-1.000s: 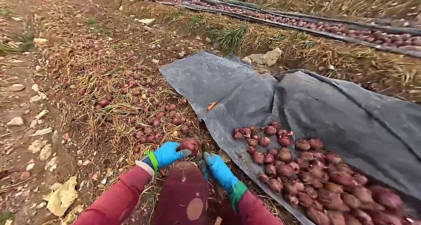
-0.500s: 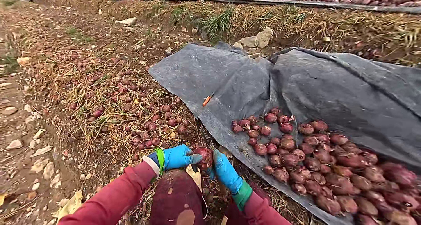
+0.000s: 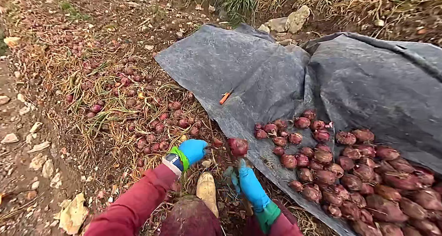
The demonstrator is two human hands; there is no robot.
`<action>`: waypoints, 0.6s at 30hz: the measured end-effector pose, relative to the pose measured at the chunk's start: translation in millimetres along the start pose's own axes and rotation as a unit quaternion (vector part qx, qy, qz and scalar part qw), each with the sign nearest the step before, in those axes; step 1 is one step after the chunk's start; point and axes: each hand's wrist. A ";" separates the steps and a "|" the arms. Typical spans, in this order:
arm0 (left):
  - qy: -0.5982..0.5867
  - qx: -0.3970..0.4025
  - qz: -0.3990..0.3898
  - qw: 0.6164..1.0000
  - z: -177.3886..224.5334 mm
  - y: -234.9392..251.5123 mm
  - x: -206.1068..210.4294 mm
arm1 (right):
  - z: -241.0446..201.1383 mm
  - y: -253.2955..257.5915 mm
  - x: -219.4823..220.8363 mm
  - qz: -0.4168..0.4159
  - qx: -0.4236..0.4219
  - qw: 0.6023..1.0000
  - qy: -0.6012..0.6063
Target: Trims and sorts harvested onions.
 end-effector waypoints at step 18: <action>-0.189 -0.173 -0.020 0.966 -83.8 194.1 51.3 | 95.0 63.4 -27.6 0.085 0.245 0.964 0.063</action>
Point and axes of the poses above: each hand's wrist, its own y-axis towards the middle knuckle, its own x-axis out of the palm, z = x × y, and after that the axes turned 13 degrees about y, right-handed
